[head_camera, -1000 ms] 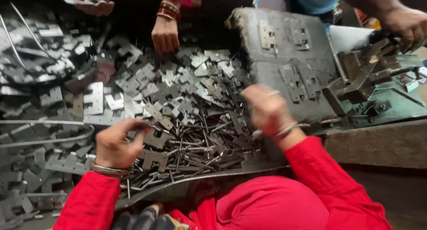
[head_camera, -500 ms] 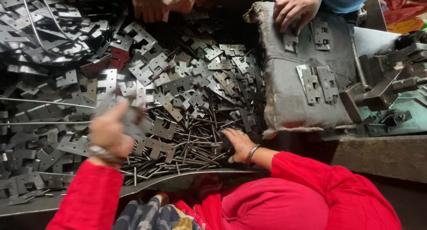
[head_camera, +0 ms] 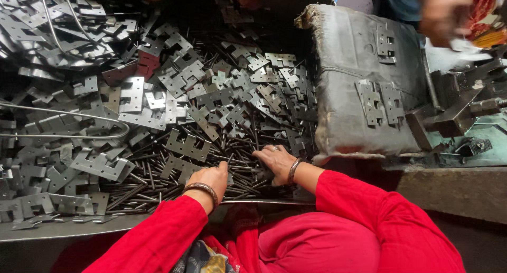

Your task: The person picks up metal brackets and rods from a tray, holding them in their hands to sort them.

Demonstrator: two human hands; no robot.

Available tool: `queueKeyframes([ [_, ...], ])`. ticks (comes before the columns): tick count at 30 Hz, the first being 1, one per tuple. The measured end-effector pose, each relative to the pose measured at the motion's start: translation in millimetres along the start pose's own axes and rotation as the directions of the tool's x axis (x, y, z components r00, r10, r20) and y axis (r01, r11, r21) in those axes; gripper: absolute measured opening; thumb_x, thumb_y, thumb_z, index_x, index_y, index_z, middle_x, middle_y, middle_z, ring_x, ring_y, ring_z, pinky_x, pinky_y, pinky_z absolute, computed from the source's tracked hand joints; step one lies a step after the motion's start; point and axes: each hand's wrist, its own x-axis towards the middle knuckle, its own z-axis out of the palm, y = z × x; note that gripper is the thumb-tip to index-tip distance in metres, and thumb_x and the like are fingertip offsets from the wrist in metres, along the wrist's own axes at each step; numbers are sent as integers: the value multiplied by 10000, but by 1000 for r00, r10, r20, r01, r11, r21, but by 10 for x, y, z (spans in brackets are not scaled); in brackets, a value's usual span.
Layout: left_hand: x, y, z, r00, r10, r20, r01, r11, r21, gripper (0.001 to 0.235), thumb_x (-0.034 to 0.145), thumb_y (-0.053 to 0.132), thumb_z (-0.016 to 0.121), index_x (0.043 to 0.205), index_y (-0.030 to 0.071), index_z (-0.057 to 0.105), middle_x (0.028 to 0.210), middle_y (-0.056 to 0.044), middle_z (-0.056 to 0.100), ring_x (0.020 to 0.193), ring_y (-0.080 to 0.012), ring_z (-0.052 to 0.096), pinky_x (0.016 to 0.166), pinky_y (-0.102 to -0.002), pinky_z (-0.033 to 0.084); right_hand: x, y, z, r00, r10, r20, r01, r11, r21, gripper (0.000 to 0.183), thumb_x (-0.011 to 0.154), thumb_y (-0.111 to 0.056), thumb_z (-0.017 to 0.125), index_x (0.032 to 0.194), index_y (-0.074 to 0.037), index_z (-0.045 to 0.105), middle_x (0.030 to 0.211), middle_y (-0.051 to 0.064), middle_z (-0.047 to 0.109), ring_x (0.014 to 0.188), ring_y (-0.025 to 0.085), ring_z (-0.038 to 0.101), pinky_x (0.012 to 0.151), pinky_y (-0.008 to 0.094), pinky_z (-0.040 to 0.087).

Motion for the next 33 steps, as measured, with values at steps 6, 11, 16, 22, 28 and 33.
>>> queueKeyframes([
  [6, 9, -5, 34, 1000, 14, -27, -14, 1000, 21, 436, 888, 140, 622, 1286, 50, 467, 1044, -199, 737, 1017, -378, 710, 854, -471, 582, -197, 54, 127, 998, 17, 56, -31, 966, 255, 1107, 467, -193, 939, 1431, -82, 406, 1224, 185, 557, 1140, 424, 575, 951, 473, 506],
  [11, 66, 17, 68, 998, 32, -62, -29, 999, 38, 393, 928, 72, 542, 1313, 85, 462, 1028, -205, 742, 976, -381, 725, 825, -476, 593, -299, 115, 388, 1000, -4, -18, 8, 977, 211, 1018, 491, -167, 920, 1380, -73, 432, 1217, 217, 547, 1056, 450, 598, 876, 496, 526],
  [16, -90, -163, -43, 987, 66, -143, -61, 997, 41, 319, 822, 82, 642, 1131, 89, 565, 992, -146, 729, 955, -345, 714, 799, -473, 586, -243, 280, 617, 991, 5, 133, -10, 999, 40, 530, 616, -123, 745, 1145, -94, 715, 1007, 185, 699, 1004, 399, 680, 875, 479, 558],
  [22, -397, -550, -139, 719, 115, -685, -308, 937, -165, 133, 845, 154, 704, 957, 86, 682, 900, -107, 717, 817, -350, 696, 709, -458, 566, -348, 356, 876, 991, 23, 129, -34, 996, 82, 456, 667, -80, 686, 1116, -113, 756, 956, 200, 730, 954, 398, 699, 855, 475, 565],
  [28, -485, -876, -92, 738, -25, -675, -526, 605, -597, 143, 878, 60, 650, 1020, 46, 636, 904, -54, 700, 833, -181, 762, 725, -334, 602, -191, 444, 495, 976, 37, 213, -97, 956, 277, 431, 584, -119, 864, 1007, -78, 789, 854, 196, 738, 853, 372, 717, 780, 439, 569],
  [33, -427, -1088, -19, 761, -344, -549, -615, -117, -779, 83, 1061, 143, 594, 1062, 61, 610, 1006, -59, 673, 922, -201, 652, 812, -362, 567, -53, 134, -104, 957, 25, 288, -181, 829, 529, 420, 625, -104, 880, 1032, -63, 782, 834, 59, 778, 779, 176, 722, 732, 357, 582],
])
